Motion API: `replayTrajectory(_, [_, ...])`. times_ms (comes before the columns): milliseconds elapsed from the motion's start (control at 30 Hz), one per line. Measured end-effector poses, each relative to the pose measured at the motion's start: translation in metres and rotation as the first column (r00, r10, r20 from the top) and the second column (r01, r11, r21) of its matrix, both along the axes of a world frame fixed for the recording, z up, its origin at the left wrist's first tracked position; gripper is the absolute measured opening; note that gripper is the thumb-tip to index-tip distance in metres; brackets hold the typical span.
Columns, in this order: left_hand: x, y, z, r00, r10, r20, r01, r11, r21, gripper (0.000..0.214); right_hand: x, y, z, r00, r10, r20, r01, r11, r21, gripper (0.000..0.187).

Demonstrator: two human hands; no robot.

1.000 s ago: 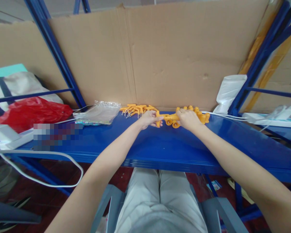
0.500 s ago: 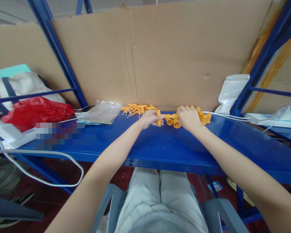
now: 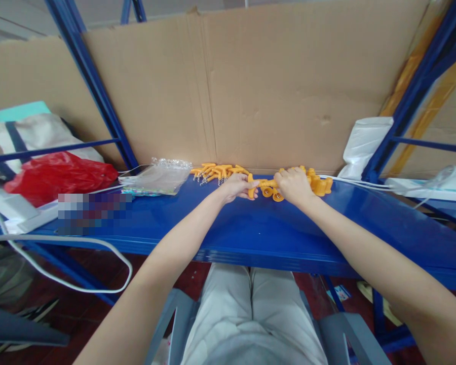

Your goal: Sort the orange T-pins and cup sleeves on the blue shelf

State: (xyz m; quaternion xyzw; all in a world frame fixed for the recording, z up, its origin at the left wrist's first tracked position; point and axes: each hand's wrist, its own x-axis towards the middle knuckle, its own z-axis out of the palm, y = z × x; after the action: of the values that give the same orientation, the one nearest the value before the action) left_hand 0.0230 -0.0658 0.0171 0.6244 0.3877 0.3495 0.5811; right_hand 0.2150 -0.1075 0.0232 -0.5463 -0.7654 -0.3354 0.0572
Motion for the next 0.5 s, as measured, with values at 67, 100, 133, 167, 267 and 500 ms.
replayTrajectory(67, [0.001,-0.002,0.000,1.000,0.022,-0.019,-0.022,1.000,0.008,0.020,-0.003,0.000,0.001,0.999,-0.032,0.004,0.032,0.997,-0.072,0.030])
replayTrajectory(100, [0.002,-0.003,0.000,0.999,0.027,-0.021,-0.026,1.000,0.014,0.020,-0.004,0.000,0.002,0.999,-0.040,0.005,0.040,0.995,-0.097,0.030])
replayTrajectory(133, [0.002,-0.003,0.001,0.999,0.027,-0.019,-0.026,0.999,0.021,0.022,-0.004,0.000,0.003,0.999,-0.045,0.006,0.046,0.993,-0.113,0.030])
replayTrajectory(167, [0.002,-0.004,0.001,1.000,0.024,-0.014,-0.024,0.999,0.028,0.024,-0.005,-0.001,0.004,0.999,-0.050,0.006,0.050,0.991,-0.122,0.030])
replayTrajectory(267, [0.002,-0.006,0.002,0.999,0.030,-0.013,-0.030,0.998,0.046,0.027,-0.004,-0.001,0.007,0.998,-0.056,0.012,0.057,0.990,-0.128,0.030])
replayTrajectory(500, [0.006,-0.014,0.004,0.991,0.130,-0.040,-0.124,0.985,0.122,0.021,-0.003,0.003,0.015,0.998,-0.059,0.034,0.064,0.985,-0.161,0.030])
